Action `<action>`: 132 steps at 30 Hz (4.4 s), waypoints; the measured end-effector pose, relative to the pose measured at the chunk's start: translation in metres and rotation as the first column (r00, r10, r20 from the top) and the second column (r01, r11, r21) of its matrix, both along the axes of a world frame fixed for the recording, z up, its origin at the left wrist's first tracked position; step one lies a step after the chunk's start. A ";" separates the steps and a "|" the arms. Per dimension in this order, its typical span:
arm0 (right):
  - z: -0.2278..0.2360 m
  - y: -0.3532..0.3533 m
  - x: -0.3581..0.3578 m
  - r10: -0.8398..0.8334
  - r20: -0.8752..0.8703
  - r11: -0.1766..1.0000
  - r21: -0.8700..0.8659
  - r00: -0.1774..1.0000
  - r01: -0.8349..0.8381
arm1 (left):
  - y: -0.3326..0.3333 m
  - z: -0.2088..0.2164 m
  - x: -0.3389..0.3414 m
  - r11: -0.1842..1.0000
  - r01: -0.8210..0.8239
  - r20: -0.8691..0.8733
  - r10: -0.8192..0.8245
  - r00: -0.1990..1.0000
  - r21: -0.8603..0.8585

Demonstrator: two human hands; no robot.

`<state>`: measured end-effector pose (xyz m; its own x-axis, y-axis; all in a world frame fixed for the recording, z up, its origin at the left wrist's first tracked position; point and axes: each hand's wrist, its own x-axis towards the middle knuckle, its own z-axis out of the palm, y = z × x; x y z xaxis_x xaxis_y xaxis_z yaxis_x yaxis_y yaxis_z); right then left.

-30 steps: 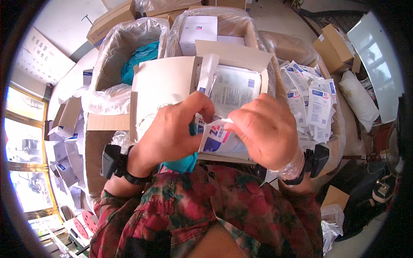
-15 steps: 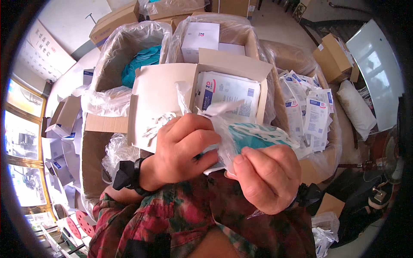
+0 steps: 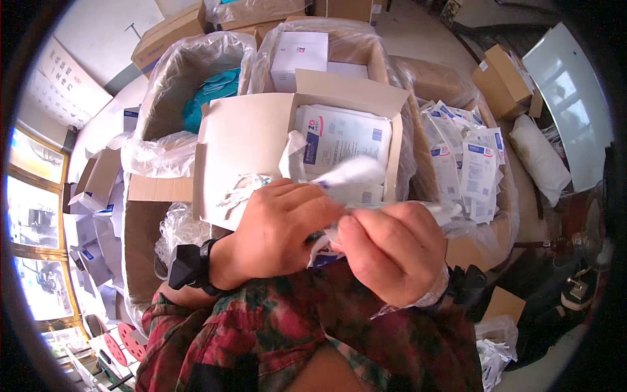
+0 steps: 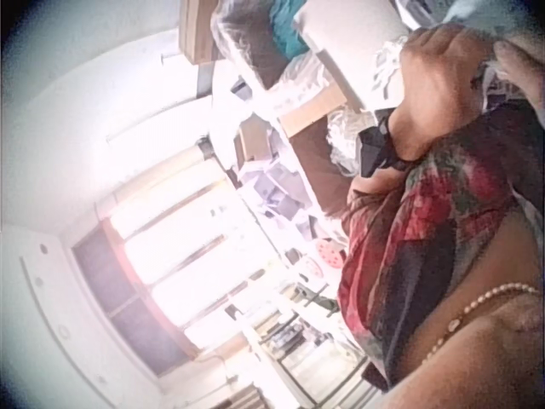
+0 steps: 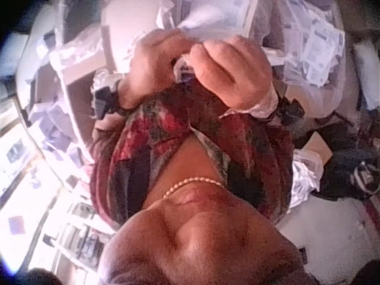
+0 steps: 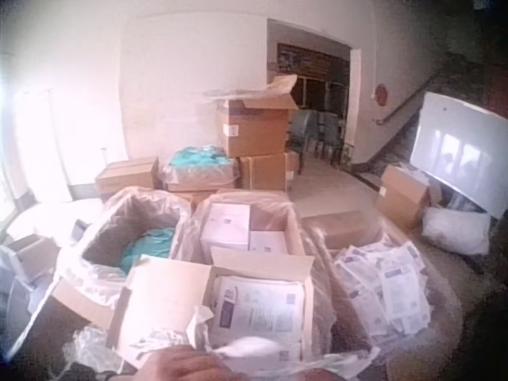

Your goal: The recorder is sorting and packing personal protective masks into boxes.

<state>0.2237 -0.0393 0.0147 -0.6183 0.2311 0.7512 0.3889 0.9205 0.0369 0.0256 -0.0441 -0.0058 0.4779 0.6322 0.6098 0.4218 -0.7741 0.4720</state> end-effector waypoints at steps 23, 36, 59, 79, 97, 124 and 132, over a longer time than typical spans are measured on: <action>-0.005 0.007 0.054 -0.293 -0.013 0.909 -0.315 0.956 0.274 | 0.002 -0.008 -0.010 0.903 -0.342 0.035 0.363 0.931 -0.262; -0.006 0.006 0.053 -0.273 -0.002 0.931 -0.251 0.962 0.264 | 0.002 -0.005 -0.007 0.820 -0.204 0.155 0.333 0.930 -0.535; -0.112 0.058 0.288 -0.827 -0.483 0.489 -0.871 0.286 -0.057 | 0.019 0.022 -0.047 0.795 -0.265 0.583 0.588 0.561 -0.546; -0.104 0.114 0.220 -0.786 -0.222 0.374 -0.914 0.577 0.158 | 0.037 0.013 -0.031 0.708 -0.109 0.434 0.539 0.722 -0.698; 0.020 0.066 -0.003 -0.024 -0.256 0.530 -0.823 0.967 -0.205 | 0.032 0.014 -0.047 0.784 0.092 0.569 0.359 0.740 -0.614; -0.014 0.046 -0.013 -0.076 -0.148 0.709 -0.703 0.986 -0.051 | 0.059 -0.004 -0.066 0.787 0.288 0.838 0.506 0.205 -0.546; -0.082 0.086 -0.004 -0.061 0.265 0.751 -0.623 0.962 0.219 | 0.017 0.016 -0.115 0.855 0.189 0.866 0.434 0.250 -0.483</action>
<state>0.2199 0.0469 -0.0678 -0.6656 0.7050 0.2448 0.5699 0.6919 -0.4432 -0.0891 -0.0268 0.0105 -0.3405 0.9211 0.1885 -0.4890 -0.3448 0.8013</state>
